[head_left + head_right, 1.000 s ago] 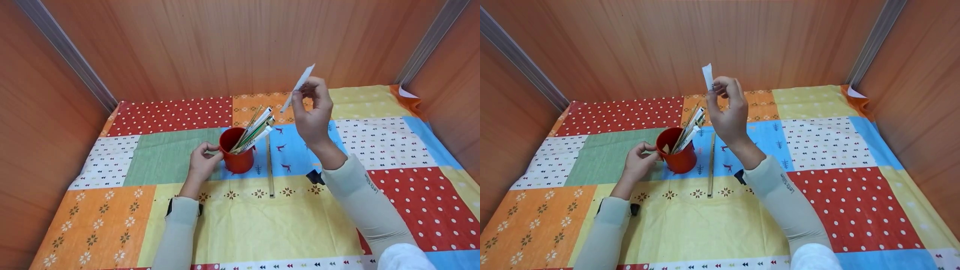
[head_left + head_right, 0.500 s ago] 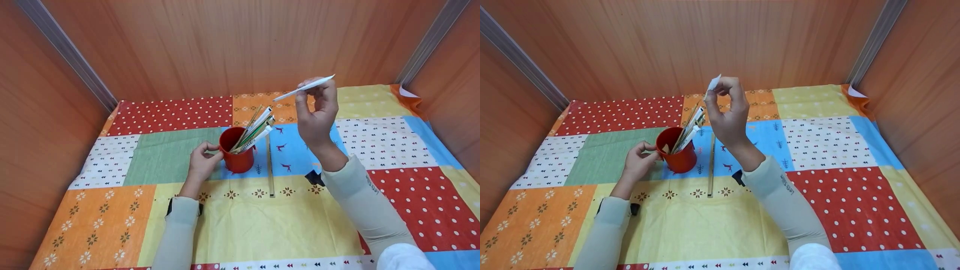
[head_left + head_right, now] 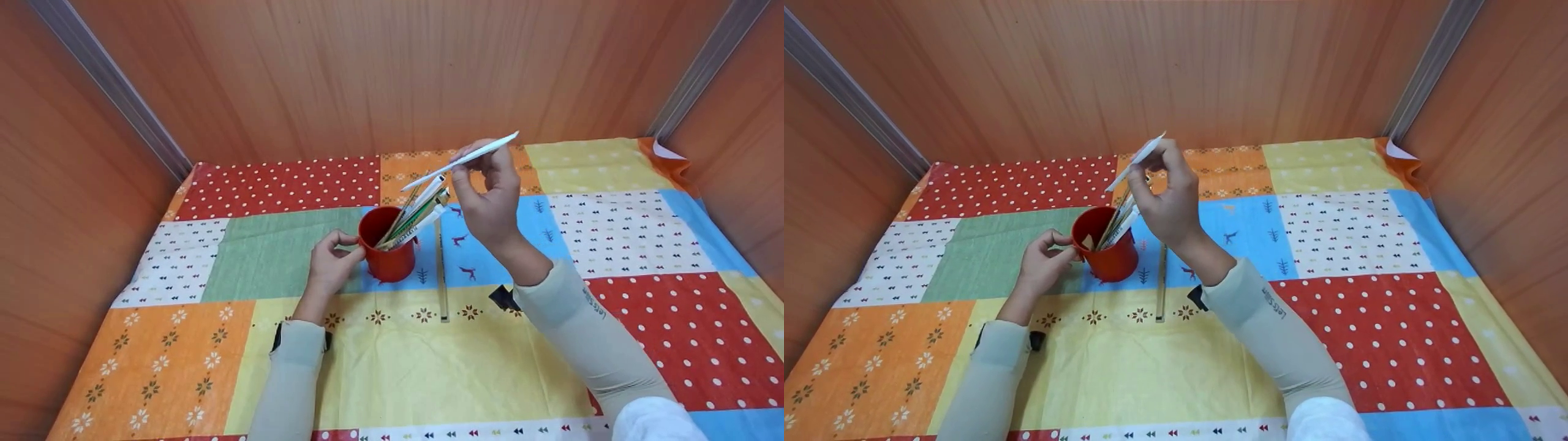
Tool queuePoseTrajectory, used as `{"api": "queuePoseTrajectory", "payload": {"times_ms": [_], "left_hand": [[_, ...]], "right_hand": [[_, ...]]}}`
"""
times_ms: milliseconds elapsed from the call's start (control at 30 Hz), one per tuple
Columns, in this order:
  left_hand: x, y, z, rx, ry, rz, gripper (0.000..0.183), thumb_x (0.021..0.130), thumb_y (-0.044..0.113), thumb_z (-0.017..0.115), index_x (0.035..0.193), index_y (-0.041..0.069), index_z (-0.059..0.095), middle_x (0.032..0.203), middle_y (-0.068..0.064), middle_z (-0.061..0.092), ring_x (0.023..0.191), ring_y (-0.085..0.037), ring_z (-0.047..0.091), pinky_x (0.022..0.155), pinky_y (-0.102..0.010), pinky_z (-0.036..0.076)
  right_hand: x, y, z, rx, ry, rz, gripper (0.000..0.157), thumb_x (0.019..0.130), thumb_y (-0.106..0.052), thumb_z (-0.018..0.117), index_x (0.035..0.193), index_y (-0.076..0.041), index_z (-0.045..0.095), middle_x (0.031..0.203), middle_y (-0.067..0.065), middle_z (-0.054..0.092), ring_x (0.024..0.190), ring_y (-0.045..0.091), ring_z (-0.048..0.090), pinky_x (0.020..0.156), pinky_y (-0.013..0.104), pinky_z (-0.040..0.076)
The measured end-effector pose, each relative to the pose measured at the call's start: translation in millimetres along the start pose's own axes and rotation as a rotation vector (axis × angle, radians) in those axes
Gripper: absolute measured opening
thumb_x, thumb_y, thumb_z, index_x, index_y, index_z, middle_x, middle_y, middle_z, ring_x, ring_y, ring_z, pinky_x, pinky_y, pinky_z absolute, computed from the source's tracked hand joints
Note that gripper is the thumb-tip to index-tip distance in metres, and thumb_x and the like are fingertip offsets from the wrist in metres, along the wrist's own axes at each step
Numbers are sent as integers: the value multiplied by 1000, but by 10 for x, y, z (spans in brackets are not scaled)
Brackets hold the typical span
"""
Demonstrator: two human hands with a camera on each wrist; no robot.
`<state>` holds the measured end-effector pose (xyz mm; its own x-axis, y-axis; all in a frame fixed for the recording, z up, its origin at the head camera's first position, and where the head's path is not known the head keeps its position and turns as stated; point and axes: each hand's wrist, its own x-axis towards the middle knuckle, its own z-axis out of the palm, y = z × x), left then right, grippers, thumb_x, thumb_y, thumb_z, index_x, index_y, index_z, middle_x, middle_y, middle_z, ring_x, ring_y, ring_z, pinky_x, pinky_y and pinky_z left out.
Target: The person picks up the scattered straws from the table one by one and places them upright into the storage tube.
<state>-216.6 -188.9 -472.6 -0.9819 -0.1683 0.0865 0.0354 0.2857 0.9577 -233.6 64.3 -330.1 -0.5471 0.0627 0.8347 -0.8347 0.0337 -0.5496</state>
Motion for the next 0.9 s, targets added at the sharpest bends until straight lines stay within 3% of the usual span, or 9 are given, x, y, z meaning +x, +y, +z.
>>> {"api": "queuePoseTrajectory", "payload": {"times_ms": [400, 567, 733, 900], "left_hand": [[-2, 19, 1, 11, 7, 1, 15, 82, 22, 72, 92, 14, 66, 104, -3, 68, 70, -17, 65, 57, -29, 47], [7, 12, 5, 12, 6, 2, 14, 82, 21, 72, 92, 14, 65, 104, -2, 68, 72, -20, 66, 57, -30, 48], [1, 10, 5, 13, 2, 2, 14, 82, 21, 71, 93, 14, 65, 106, -1, 67, 74, -20, 66, 58, -31, 48], [-7, 12, 2, 8, -3, -2, 14, 83, 20, 70, 94, 14, 65, 106, -1, 67, 73, -19, 65, 57, -31, 48]], "right_hand": [[-103, 107, 79, -115, -149, 113, 16, 86, -5, 65, 98, 2, 56, 89, 11, 65, 84, 14, 61, 76, 30, 50], [-163, 166, 120, -128, -217, 164, 10, 88, -8, 63, 96, -3, 59, 86, 5, 66, 79, 13, 58, 67, 28, 45], [-217, 200, 158, -154, -271, 182, 8, 88, -11, 65, 94, -6, 61, 83, 3, 66, 72, 13, 59, 58, 25, 44], [-262, 235, 182, -193, -316, 178, 11, 87, -11, 66, 95, -5, 61, 85, 4, 68, 76, 10, 65, 58, 24, 48]]}}
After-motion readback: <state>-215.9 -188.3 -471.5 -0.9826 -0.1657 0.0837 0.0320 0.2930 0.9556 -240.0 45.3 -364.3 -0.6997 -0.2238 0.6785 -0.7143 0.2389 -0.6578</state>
